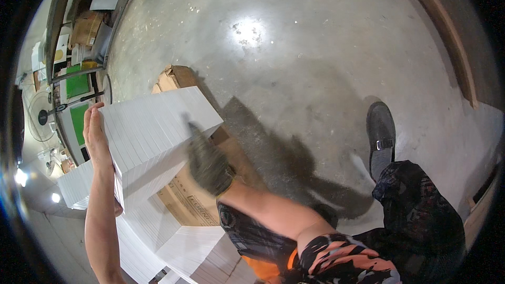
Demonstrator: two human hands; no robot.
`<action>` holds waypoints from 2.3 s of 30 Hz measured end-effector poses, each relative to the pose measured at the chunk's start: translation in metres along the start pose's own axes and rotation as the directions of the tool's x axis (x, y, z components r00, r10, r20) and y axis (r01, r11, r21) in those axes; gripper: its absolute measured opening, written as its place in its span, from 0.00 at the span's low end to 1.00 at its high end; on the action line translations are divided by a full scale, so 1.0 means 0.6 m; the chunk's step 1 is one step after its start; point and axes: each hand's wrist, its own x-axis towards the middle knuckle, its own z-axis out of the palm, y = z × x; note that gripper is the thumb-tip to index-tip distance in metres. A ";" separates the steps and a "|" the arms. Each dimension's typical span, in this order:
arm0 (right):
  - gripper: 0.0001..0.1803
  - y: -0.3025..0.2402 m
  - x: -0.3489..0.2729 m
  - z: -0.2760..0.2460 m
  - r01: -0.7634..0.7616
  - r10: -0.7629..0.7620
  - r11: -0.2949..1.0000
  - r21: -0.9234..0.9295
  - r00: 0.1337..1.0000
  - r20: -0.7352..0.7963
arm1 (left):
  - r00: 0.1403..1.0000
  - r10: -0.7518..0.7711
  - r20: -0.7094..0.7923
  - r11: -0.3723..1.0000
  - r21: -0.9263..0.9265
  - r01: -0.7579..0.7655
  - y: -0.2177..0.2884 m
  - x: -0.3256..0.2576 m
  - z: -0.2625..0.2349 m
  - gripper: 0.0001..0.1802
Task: The person sands the edges and corners of a stack of white boards by hand, moving the sandpaper along the sides and corners of the stack while holding it steady.
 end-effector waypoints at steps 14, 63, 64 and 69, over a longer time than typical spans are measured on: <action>0.28 0.228 0.003 -0.045 -0.086 0.053 0.863 -0.499 0.995 -0.080 | 0.999 -0.033 -0.001 0.999 0.002 0.033 0.017 -0.004 0.003 0.22; 0.19 -0.103 -0.032 0.047 0.268 -0.262 0.962 -0.051 0.960 0.104 | 1.000 -0.014 -0.004 0.999 0.037 0.014 0.006 0.004 0.008 0.22; 0.22 -0.058 -0.018 0.022 0.038 -0.037 0.998 -0.046 0.999 0.036 | 0.998 -0.069 0.006 0.997 0.022 0.069 0.018 -0.002 0.011 0.22; 0.26 0.138 0.013 -0.061 -0.123 0.092 0.924 -0.362 0.991 -0.102 | 0.998 -0.066 0.009 0.997 -0.038 0.066 0.020 -0.005 0.005 0.22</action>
